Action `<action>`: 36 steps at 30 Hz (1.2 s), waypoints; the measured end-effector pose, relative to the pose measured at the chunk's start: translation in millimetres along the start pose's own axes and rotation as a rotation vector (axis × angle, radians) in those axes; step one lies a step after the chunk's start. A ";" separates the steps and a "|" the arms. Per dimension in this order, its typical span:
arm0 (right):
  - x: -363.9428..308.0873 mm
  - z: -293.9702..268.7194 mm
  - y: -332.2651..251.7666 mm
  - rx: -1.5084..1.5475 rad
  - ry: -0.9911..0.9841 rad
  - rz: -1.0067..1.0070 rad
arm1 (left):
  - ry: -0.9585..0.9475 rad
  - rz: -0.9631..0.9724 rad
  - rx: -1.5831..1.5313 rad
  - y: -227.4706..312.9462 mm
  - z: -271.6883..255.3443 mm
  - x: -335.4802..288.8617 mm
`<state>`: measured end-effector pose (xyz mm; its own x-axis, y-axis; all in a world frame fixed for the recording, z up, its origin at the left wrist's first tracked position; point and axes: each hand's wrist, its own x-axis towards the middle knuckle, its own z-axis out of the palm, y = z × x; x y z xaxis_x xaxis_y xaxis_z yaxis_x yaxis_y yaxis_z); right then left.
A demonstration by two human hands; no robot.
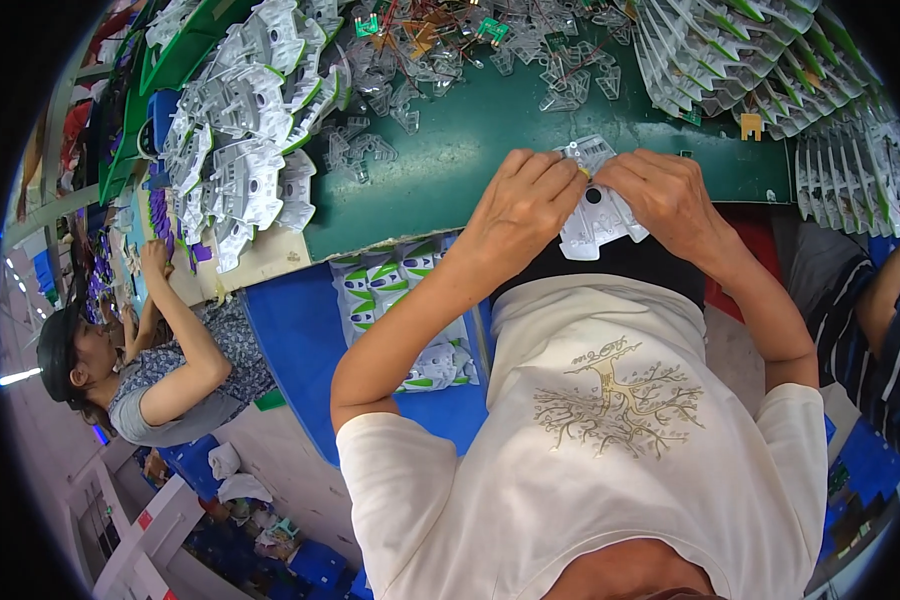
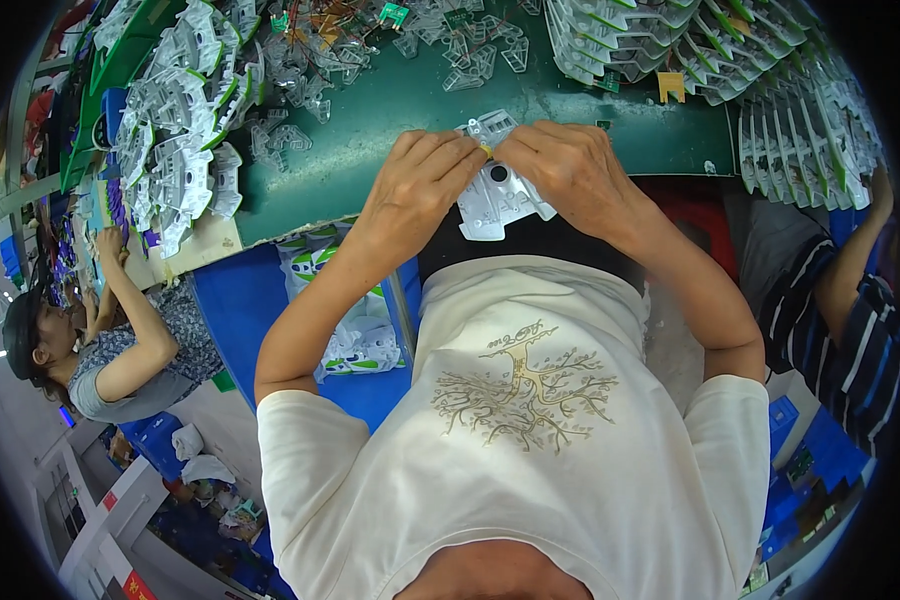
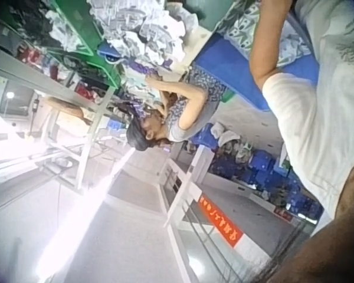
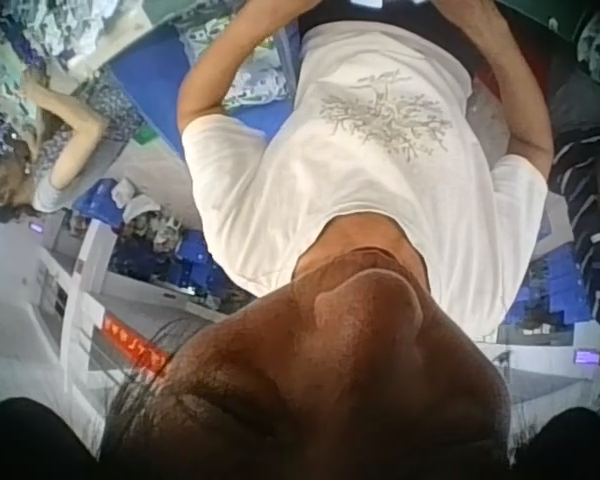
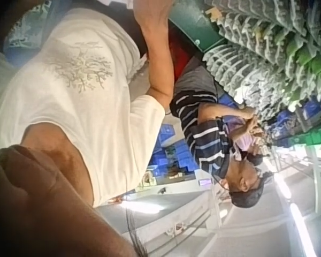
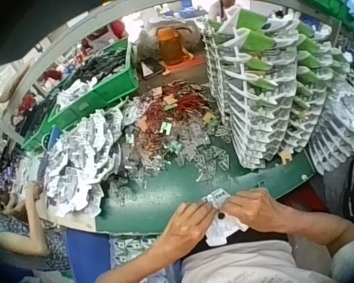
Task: The person assembles toy components by inserting small circuit boards and wires into plastic housing pieces by hand, then placing the assembled units into a blue container.
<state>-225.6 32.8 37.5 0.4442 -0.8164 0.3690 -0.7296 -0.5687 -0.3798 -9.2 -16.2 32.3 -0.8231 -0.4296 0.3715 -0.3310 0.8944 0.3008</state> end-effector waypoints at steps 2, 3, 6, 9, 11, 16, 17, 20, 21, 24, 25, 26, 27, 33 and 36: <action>0.8 -0.5 0.9 0.015 -0.005 0.026 | 0.035 -0.032 -0.014 5.4 4.2 1.5; 1.1 0.8 2.1 0.066 0.000 0.072 | 0.069 -0.065 -0.023 6.7 5.9 1.4; 3.5 -5.6 -1.8 0.129 0.017 0.214 | 0.136 -0.093 -0.055 2.0 17.5 -1.8; -1.2 -9.6 -1.8 0.155 0.003 0.353 | 0.242 -0.141 -0.144 5.5 24.4 -1.8; -4.9 -13.5 -1.5 0.165 -0.021 0.396 | 0.314 -0.184 -0.227 7.1 35.7 -8.4; -12.7 -21.1 -12.1 0.177 -0.048 0.310 | 0.414 -0.326 -0.430 10.5 38.1 -6.2; -13.5 -21.0 -12.9 0.183 -0.050 0.316 | 0.392 -0.294 -0.462 8.8 37.9 -4.5; -12.3 -24.4 -13.0 0.157 -0.077 0.305 | 0.248 -0.223 -0.472 2.9 30.7 1.4; -11.2 -25.9 -14.1 0.158 -0.077 0.305 | 0.122 -0.191 -0.447 1.8 27.3 2.1; -7.7 -34.8 -17.9 0.084 0.004 0.214 | 0.055 -0.188 -0.443 1.1 21.7 5.7; -7.8 -37.8 -20.5 0.225 0.037 0.279 | 0.055 -0.193 -0.442 1.1 20.5 5.7; -7.5 -42.5 -24.0 0.366 0.069 0.345 | 0.043 -0.194 -0.438 1.0 19.6 5.2; -4.9 -54.9 -30.9 0.660 -0.053 0.546 | 0.032 -0.194 -0.433 1.0 18.7 4.8; -26.8 -30.0 -40.8 0.362 0.073 0.298 | 0.081 -0.215 -0.434 6.3 21.4 2.7; -36.7 -7.9 -45.5 0.128 0.172 0.173 | 0.096 -0.238 -0.426 9.5 23.2 2.7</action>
<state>-212.8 89.4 47.9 0.2156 -0.8798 0.4237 -0.7103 -0.4391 -0.5502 -25.3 -6.0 15.8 -0.6947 -0.6433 0.3217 -0.2703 0.6479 0.7121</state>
